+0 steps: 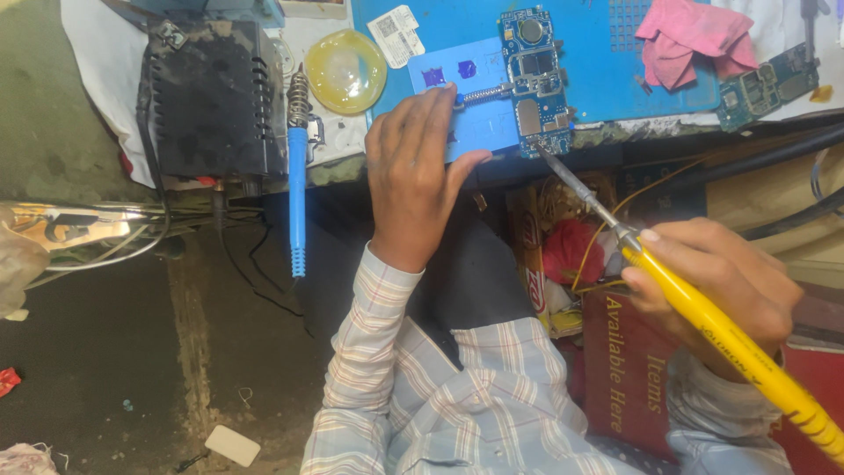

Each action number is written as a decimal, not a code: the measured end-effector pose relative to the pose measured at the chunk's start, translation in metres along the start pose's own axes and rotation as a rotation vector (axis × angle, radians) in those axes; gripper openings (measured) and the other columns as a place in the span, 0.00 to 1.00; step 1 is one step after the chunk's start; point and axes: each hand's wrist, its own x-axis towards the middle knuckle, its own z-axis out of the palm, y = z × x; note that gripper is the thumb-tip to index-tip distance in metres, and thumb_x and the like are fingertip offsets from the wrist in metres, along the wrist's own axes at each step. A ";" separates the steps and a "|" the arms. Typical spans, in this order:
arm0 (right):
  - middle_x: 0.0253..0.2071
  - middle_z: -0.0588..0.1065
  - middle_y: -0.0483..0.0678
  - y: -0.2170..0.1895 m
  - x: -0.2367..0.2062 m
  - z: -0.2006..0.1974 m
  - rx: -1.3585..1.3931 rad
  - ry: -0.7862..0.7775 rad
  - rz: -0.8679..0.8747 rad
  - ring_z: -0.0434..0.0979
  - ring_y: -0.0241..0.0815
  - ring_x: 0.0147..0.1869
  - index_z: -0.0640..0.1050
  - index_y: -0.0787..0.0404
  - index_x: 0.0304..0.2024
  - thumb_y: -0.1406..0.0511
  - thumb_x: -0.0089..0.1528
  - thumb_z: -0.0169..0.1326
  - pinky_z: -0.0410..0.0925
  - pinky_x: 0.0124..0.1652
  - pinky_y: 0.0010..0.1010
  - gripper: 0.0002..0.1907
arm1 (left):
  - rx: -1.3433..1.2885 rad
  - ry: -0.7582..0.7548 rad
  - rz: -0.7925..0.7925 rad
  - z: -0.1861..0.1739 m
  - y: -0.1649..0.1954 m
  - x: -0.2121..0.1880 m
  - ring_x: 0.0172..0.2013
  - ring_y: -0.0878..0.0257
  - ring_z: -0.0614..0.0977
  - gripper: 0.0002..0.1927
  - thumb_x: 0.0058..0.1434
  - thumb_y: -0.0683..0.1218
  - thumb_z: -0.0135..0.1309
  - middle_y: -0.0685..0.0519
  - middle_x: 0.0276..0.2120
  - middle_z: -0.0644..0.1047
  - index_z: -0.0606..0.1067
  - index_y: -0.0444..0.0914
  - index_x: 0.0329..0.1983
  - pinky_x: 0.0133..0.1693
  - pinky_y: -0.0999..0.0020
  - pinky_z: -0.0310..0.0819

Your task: The person solders a phone motherboard held on a blue silicone mat at a repair workbench, using a yellow soldering iron in one hand while steadying the board and positioning components with tweezers in the other. They reposition the board, apply flux or paste from small containers, and continue soldering different points on the board throughout the clip.

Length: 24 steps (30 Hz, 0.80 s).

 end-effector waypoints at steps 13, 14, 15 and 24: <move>0.44 0.79 0.56 0.024 -0.026 0.004 0.193 0.090 0.141 0.78 0.39 0.38 0.76 0.68 0.50 0.64 0.73 0.63 0.69 0.39 0.24 0.13 | -0.006 0.006 -0.004 -0.002 -0.003 -0.001 0.62 0.49 0.73 0.34 0.63 0.51 0.67 0.46 0.60 0.74 0.68 0.33 0.67 0.65 0.52 0.62; 0.44 0.79 0.57 0.026 -0.028 0.005 0.227 0.119 0.177 0.78 0.38 0.36 0.76 0.69 0.49 0.63 0.74 0.63 0.69 0.39 0.23 0.14 | -0.004 0.007 -0.003 -0.002 -0.003 -0.001 0.62 0.49 0.73 0.34 0.63 0.51 0.67 0.46 0.60 0.74 0.68 0.33 0.67 0.65 0.51 0.62; 0.44 0.79 0.57 0.027 -0.029 0.007 0.247 0.149 0.212 0.78 0.37 0.36 0.76 0.69 0.48 0.63 0.73 0.62 0.70 0.38 0.22 0.14 | -0.003 0.007 -0.002 -0.002 -0.004 -0.001 0.63 0.49 0.73 0.34 0.63 0.51 0.67 0.46 0.60 0.74 0.68 0.33 0.67 0.65 0.51 0.62; 0.44 0.78 0.58 0.033 -0.035 0.015 0.301 0.222 0.213 0.79 0.37 0.35 0.75 0.71 0.49 0.63 0.73 0.61 0.72 0.38 0.22 0.15 | 0.004 0.006 0.000 -0.002 -0.005 -0.002 0.63 0.48 0.73 0.34 0.63 0.51 0.67 0.45 0.61 0.74 0.68 0.33 0.67 0.66 0.51 0.61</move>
